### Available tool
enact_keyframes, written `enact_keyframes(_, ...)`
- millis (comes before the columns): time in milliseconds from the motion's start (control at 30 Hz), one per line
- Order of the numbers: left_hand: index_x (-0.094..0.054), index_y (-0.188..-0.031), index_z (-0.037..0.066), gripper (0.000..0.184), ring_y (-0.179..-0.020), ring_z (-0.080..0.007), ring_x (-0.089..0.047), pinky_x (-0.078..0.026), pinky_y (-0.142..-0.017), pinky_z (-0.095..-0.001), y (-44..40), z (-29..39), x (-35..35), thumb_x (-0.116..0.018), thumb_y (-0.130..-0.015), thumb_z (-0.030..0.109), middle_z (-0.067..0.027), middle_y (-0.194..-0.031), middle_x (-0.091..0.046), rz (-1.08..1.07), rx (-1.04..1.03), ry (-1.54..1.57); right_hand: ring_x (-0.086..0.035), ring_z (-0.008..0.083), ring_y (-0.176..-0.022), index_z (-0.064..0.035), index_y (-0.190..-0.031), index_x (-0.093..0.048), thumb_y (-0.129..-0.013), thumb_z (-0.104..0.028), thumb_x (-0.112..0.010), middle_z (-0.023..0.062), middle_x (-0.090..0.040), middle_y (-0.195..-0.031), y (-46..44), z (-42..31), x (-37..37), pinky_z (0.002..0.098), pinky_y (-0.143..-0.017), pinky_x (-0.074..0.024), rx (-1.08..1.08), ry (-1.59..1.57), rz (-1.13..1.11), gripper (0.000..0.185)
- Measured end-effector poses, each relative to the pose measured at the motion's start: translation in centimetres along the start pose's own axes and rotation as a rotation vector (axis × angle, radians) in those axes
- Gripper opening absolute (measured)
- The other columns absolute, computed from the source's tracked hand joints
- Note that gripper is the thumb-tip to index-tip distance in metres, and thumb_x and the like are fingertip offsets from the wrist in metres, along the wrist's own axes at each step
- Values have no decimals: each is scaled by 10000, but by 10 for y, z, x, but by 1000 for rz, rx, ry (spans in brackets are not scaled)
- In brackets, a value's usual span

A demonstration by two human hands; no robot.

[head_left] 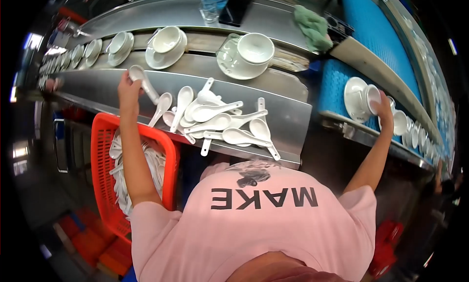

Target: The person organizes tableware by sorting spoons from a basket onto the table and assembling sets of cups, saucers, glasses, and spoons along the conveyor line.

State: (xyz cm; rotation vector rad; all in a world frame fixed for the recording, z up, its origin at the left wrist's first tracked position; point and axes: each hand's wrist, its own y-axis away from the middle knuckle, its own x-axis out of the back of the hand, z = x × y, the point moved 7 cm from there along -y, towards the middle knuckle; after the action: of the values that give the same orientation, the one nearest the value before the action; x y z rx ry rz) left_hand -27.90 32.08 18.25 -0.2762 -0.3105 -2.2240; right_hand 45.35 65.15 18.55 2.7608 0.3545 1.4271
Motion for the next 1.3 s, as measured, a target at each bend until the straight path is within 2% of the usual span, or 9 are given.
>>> enact_keyframes(100,-420,-1198,44,481,-723,-143,-569,-494,-583,-228,5,19,-39,-511,-726,17,-87,-935,-537,-182,47,70,-525,214,-970,-29,-1158,-502,-669,-45,-570,94,-556,-1053,20,-28,-15,320,-852,-400,-143,-283,3,495)
enact_keyframes(367,-528,-837,33,144,-564,-127,-575,-469,-496,-222,-5,13,-115,-609,-767,130,-56,-740,-577,-405,78,-158,-552,166,-885,6,-1115,-522,-682,-41,-563,73,-583,-977,11,-107,-89,283,-791,-431,-40,-623,-96,437)
enact_keyframes(600,-521,-1008,2,277,-758,-145,-601,-492,-687,-233,15,8,-139,-597,-783,145,-63,-810,-580,-555,182,29,-557,162,-843,2,-1072,-553,-630,-5,-533,75,-596,-939,-20,-198,-188,269,-776,-429,57,-699,-316,442)
enact_keyframes(733,-561,-996,-23,292,-775,-152,-592,-472,-693,-243,9,20,-108,-593,-790,182,-75,-862,-598,-523,0,-179,-559,149,-786,11,-1073,-555,-679,-23,-536,74,-600,-899,-24,-230,-233,275,-723,-451,114,-748,-385,396)
enact_keyframes(833,-606,-900,-19,260,-703,-193,-597,-467,-647,-299,7,17,-66,-611,-741,188,-111,-771,-625,-466,-230,-628,-542,116,-708,-22,-1112,-541,-798,-208,-582,61,-604,-894,-3,-244,-210,285,-617,-468,6,-658,-405,368)
enact_keyframes(967,-595,-837,-5,231,-595,-193,-555,-449,-577,-301,27,-7,-45,-649,-659,132,-100,-662,-583,-645,-265,-811,-597,181,-737,-13,-999,-597,-775,-156,-598,117,-630,-780,11,-198,-109,288,-682,-466,221,-295,163,266)
enact_keyframes(1100,-573,-798,-24,138,-589,-100,-507,-430,-551,-250,33,-12,-48,-609,-686,49,-43,-640,-554,-618,-75,-674,-570,312,-893,-43,-1007,-602,-726,-53,-613,160,-608,-949,59,-136,16,356,-798,-442,170,369,800,282)
enact_keyframes(1233,-552,-838,-27,146,-592,-114,-503,-431,-565,-245,12,-17,-40,-560,-700,21,-48,-671,-553,-530,-153,-663,-563,355,-902,-9,-1037,-567,-745,-217,-593,195,-597,-962,67,-9,64,441,-824,-425,-240,686,727,360)
enact_keyframes(1300,-536,-957,-16,246,-599,-129,-507,-430,-574,-252,3,-16,-36,-507,-713,3,-65,-736,-551,-480,-181,-576,-585,322,-820,26,-1013,-564,-769,-256,-562,189,-600,-908,59,35,59,405,-723,-466,-360,233,498,373)
